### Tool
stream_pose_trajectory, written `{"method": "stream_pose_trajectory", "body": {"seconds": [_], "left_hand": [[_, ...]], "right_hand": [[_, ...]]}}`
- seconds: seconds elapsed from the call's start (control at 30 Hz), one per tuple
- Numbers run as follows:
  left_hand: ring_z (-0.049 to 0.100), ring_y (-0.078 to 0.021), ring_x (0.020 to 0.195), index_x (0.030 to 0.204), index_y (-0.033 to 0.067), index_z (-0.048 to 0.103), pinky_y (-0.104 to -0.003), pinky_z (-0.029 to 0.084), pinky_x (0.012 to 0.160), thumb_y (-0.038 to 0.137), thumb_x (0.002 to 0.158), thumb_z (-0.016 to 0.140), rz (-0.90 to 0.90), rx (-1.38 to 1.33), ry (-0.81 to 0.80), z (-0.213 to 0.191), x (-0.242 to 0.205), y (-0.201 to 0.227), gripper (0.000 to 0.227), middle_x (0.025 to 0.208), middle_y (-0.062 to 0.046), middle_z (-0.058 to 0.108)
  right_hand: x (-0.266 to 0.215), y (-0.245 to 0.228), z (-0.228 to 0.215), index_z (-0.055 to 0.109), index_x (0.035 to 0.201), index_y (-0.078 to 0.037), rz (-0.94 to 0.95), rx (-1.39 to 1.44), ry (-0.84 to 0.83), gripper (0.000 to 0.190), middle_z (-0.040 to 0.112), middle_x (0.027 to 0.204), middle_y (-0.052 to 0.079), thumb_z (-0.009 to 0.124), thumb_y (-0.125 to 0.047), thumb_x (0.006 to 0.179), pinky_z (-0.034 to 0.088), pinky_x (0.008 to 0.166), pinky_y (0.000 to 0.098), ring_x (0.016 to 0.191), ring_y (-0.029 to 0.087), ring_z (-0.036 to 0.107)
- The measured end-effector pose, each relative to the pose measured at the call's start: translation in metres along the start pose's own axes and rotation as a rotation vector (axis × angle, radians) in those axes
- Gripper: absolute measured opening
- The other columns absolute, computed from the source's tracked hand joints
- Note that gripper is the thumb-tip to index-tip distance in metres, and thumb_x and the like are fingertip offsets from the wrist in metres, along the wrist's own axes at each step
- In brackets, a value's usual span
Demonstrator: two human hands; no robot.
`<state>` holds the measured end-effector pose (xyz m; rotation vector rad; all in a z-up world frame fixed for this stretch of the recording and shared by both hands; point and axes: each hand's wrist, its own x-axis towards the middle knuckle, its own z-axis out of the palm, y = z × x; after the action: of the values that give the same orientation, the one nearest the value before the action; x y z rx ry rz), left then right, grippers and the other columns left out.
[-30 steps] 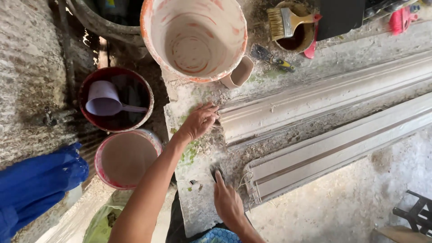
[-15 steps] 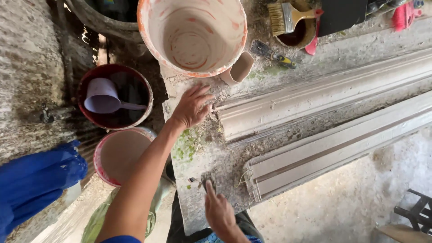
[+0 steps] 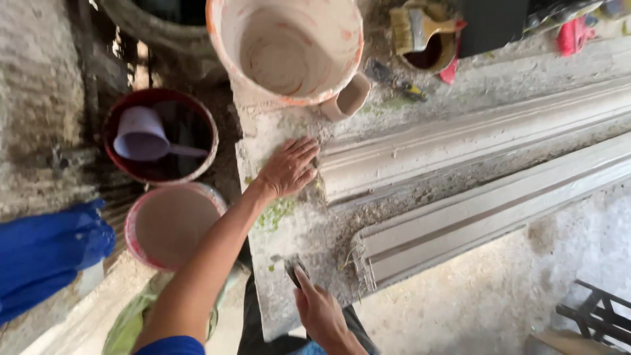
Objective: The person uses a sanding block to smooth the edges and surfaces of long white moulding pieces resting on a workbench. They repeatedly move the mouldings to access different sections and sand them thoroughly.
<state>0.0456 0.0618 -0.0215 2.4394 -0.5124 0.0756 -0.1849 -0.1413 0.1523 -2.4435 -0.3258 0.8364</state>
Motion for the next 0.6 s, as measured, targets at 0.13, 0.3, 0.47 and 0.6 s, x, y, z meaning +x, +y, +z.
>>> {"method": "stream_pose_trajectory", "body": {"seconds": [0.13, 0.3, 0.47, 0.6], "left_hand": [[0.041, -0.0245, 0.154, 0.122, 0.0206, 0.068, -0.041, 0.026, 0.131, 0.056, 0.101, 0.031, -0.073, -0.2, -0.269, -0.048, -0.058, 0.059, 0.055, 0.159, -0.004, 0.047], [0.047, -0.0245, 0.149, 0.129, 0.0159, 0.064, -0.041, 0.03, 0.13, 0.059, 0.104, 0.033, -0.022, -0.45, -0.049, -0.022, -0.075, 0.044, 0.059, 0.155, -0.006, 0.051], [0.023, -0.0361, 0.156, 0.145, 0.0083, 0.055, -0.051, 0.012, 0.128, 0.061, 0.104, 0.028, -0.016, -0.166, 0.017, -0.052, -0.06, 0.074, 0.072, 0.165, -0.019, 0.034], [0.021, -0.0352, 0.16, 0.153, 0.009, 0.045, -0.051, 0.017, 0.132, 0.066, 0.103, 0.033, 0.174, -0.365, -0.281, 0.014, -0.131, 0.093, 0.076, 0.171, -0.018, 0.026]], "right_hand": [[-0.068, 0.068, 0.015, 0.054, 0.146, -0.014, 0.026, 0.021, -0.029, 0.051, 0.07, 0.082, 0.024, 0.067, -0.021, 0.097, 0.054, 0.062, 0.0555, 0.072, 0.044, 0.069], [-0.072, 0.075, -0.011, 0.06, 0.142, -0.017, 0.05, 0.024, 0.098, 0.05, 0.076, 0.089, 0.022, 0.068, -0.021, 0.092, 0.061, 0.07, 0.047, 0.082, 0.04, 0.077], [-0.078, 0.062, -0.027, 0.058, 0.142, -0.015, 0.1, 0.081, 0.093, 0.049, 0.077, 0.095, 0.024, 0.067, -0.021, 0.094, 0.061, 0.071, 0.0449, 0.086, 0.039, 0.077], [-0.096, 0.081, -0.032, 0.06, 0.141, -0.015, 0.108, 0.11, 0.145, 0.05, 0.078, 0.09, 0.024, 0.068, -0.022, 0.093, 0.061, 0.069, 0.0418, 0.082, 0.034, 0.08]]}}
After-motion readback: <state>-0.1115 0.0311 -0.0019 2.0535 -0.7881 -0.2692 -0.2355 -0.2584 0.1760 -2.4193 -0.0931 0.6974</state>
